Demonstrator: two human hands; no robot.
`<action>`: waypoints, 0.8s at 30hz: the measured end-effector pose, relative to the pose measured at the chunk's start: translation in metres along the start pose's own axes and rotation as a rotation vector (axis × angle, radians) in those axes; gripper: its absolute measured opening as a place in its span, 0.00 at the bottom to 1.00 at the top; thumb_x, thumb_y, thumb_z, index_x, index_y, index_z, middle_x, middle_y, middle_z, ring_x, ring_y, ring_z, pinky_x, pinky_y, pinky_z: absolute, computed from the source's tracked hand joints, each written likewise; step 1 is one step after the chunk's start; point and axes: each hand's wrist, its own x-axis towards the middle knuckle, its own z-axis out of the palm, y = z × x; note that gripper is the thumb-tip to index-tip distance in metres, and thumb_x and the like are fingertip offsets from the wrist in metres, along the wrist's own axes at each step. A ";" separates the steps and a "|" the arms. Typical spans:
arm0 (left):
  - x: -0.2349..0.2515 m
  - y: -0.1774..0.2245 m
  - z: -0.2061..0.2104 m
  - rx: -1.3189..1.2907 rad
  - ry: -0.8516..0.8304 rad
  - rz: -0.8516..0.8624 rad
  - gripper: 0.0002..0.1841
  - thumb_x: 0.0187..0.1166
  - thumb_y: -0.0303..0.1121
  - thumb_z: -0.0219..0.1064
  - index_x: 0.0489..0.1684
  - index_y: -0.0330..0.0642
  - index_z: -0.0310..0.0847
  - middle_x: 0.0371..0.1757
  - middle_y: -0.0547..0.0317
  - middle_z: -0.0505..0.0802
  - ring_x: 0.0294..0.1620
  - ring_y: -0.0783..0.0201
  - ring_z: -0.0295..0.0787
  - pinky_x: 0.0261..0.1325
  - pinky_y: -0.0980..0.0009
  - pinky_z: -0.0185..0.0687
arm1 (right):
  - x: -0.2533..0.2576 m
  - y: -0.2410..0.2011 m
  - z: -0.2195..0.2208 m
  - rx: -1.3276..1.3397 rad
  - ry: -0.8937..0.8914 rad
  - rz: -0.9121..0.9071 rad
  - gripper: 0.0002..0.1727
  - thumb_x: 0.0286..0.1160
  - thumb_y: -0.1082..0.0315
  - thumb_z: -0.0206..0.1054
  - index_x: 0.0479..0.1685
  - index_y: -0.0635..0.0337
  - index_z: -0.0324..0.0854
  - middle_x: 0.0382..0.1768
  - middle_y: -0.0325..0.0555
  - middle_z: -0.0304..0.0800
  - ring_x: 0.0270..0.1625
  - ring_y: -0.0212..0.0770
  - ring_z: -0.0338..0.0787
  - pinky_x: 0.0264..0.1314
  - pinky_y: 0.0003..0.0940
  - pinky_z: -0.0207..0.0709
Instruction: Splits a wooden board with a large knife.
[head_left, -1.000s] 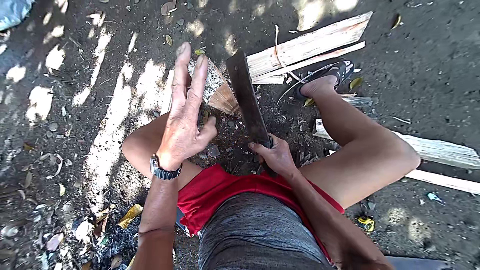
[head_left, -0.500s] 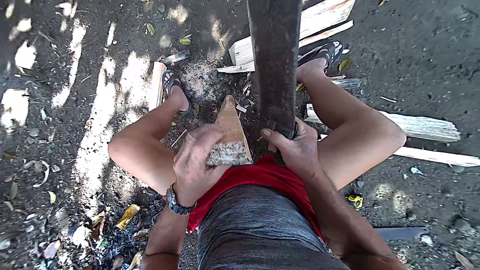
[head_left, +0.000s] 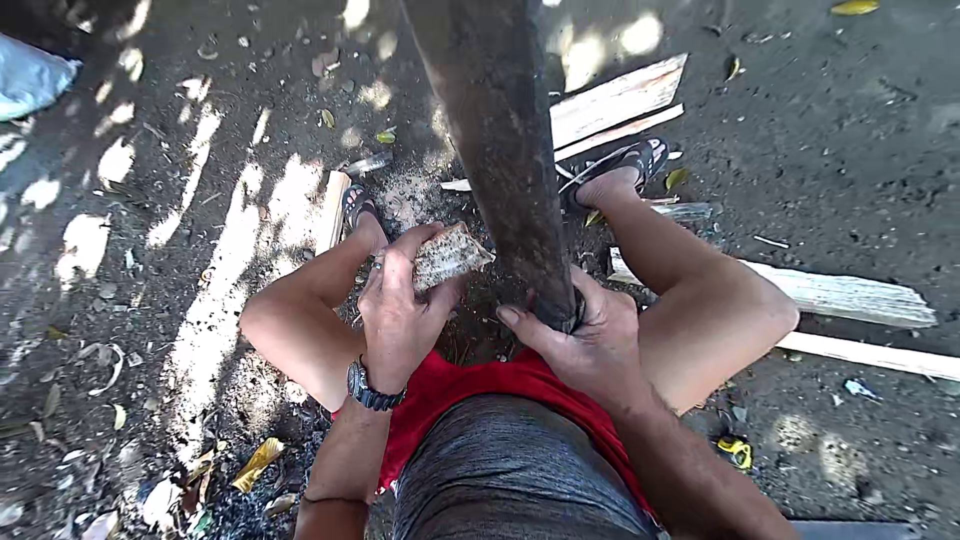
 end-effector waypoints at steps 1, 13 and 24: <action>0.003 0.001 0.001 -0.024 -0.003 -0.015 0.30 0.67 0.34 0.84 0.70 0.41 0.79 0.62 0.57 0.92 0.58 0.68 0.91 0.60 0.67 0.90 | 0.003 -0.009 -0.001 -0.004 0.002 -0.042 0.18 0.70 0.52 0.79 0.45 0.55 0.84 0.29 0.31 0.90 0.31 0.20 0.87 0.34 0.21 0.85; 0.003 0.006 0.007 -0.017 0.030 0.046 0.27 0.69 0.32 0.81 0.68 0.39 0.81 0.57 0.56 0.93 0.58 0.68 0.90 0.62 0.70 0.87 | 0.001 -0.037 -0.010 0.002 0.014 -0.176 0.16 0.71 0.56 0.79 0.44 0.57 0.84 0.28 0.32 0.89 0.31 0.20 0.86 0.34 0.19 0.83; 0.011 -0.004 0.015 -0.340 -0.089 -0.054 0.30 0.74 0.31 0.77 0.79 0.41 0.76 0.66 0.56 0.91 0.60 0.66 0.91 0.65 0.65 0.90 | 0.012 -0.038 -0.008 -0.167 0.089 -0.104 0.16 0.70 0.53 0.78 0.42 0.55 0.82 0.26 0.30 0.85 0.28 0.17 0.82 0.29 0.17 0.78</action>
